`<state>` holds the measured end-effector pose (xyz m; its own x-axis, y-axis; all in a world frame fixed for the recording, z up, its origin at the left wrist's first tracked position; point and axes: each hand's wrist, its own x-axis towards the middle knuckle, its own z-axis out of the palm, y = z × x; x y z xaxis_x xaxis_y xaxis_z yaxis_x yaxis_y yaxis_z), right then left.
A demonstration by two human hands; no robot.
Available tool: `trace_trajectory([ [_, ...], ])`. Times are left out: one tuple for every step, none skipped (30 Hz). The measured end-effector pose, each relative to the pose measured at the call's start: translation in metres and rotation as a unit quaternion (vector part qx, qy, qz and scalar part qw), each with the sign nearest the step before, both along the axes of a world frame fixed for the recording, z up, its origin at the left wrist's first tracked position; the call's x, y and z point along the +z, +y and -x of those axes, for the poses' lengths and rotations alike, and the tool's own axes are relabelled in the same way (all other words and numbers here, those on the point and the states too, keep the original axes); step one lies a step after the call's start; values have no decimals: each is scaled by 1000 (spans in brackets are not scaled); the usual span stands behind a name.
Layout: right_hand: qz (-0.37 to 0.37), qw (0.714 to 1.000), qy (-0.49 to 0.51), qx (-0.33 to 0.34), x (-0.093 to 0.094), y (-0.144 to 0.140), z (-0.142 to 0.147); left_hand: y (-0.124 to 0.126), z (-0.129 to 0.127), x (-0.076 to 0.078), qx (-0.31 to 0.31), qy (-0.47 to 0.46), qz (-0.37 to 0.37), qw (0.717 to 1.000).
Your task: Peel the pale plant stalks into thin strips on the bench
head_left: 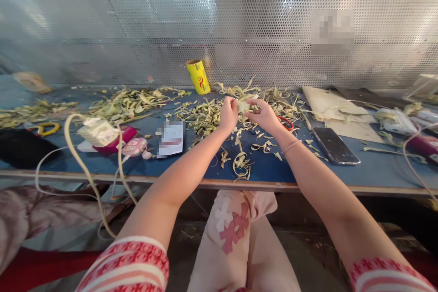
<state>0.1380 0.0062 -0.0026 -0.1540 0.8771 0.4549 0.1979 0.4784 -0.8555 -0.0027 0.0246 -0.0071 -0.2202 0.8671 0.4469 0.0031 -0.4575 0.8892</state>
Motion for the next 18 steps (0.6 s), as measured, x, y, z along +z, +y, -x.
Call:
trace_trajectory([
  [2,1000,2,5,0,0,0,1,1,0,0,1,3,1000],
  [3,1000,4,10,0,0,-1,2,1,0,0,3,6,1000],
  [5,1000,7,14,0,-1,-1,3,2,0,0,5,6,1000],
  [7,1000,9,16,0,-1,-2,4,3,-1,-1,5,4,1000],
  [9,1000,11,18,0,-1,-2,5,3,-1,-2,5,1,1000],
  [11,1000,11,19,1,-1,-3,6,3,-1,-4,5,-1,1000],
  [12,1000,11,20,1,-1,-4,6,3,0,-6,6,0,1000],
  [13,1000,10,20,1,0,-5,5,3,0,-10,9,3,1000],
  [14,1000,9,20,1,0,-6,5,3,1,-13,11,8,1000],
  [14,1000,10,19,2,0,-7,4,3,3,-18,10,12,1000],
  [14,1000,11,18,2,0,-7,3,3,4,-22,6,15,1000],
  [14,1000,12,18,2,0,-8,3,3,4,-25,0,15,1000],
  [14,1000,13,20,2,0,-9,3,3,5,-26,-7,14,1000],
  [14,1000,13,24,2,0,-10,4,4,5,-22,-13,15,1000],
  [15,999,11,29,3,-1,-10,6,4,4,-14,-17,19,1000],
  [17,999,7,37,3,-1,-10,8,5,3,-6,-23,27,999],
  [18,999,2,45,3,-2,-10,11,7,1,-9,-35,39,999],
  [19,998,-3,52,3,-3,-10,15,8,-1,-18,-50,50,997],
])
